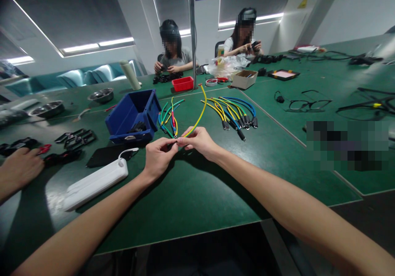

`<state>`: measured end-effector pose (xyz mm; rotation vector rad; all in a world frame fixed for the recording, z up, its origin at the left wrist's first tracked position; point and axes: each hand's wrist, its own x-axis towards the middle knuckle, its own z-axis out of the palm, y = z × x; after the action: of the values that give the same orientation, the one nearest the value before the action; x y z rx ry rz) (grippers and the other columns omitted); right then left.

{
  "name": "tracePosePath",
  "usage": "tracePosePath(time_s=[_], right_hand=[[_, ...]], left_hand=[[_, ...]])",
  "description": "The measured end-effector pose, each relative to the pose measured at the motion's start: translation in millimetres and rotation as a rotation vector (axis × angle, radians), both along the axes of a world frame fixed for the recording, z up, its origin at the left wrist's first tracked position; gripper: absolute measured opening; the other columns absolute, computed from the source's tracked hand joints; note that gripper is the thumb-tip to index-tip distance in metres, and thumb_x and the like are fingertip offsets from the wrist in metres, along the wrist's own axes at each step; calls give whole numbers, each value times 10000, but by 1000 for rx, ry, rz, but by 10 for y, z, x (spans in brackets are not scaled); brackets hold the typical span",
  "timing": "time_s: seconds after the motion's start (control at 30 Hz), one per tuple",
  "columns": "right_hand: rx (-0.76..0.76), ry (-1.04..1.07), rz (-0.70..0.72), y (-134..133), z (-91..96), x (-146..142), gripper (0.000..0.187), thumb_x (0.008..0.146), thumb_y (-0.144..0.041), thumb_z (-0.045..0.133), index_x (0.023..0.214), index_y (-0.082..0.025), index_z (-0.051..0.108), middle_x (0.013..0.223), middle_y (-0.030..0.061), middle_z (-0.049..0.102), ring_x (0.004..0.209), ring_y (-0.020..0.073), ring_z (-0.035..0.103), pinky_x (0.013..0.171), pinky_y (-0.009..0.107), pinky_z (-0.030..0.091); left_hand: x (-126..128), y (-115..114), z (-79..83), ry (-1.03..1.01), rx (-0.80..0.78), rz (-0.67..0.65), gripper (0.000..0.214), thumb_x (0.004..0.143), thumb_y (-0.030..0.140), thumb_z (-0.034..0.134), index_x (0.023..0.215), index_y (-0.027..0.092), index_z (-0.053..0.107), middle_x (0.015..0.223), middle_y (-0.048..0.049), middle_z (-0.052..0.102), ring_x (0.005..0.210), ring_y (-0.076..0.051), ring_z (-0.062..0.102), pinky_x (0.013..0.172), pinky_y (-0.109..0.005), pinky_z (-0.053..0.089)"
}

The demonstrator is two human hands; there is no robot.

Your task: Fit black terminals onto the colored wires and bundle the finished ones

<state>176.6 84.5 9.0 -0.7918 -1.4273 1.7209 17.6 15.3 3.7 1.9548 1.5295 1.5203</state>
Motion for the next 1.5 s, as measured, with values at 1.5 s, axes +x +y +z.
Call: tracePosePath(time_s=[1.5], right_hand=[[61, -139, 156, 124, 116, 195, 371, 577, -375, 853, 696, -121, 611, 694, 36, 686, 576, 101, 619, 548, 210, 484]], left_hand=[[-9, -1, -17, 69, 16, -112, 140, 833, 222, 632, 918, 176, 733, 746, -20, 673, 583, -88, 538, 568, -214, 429]])
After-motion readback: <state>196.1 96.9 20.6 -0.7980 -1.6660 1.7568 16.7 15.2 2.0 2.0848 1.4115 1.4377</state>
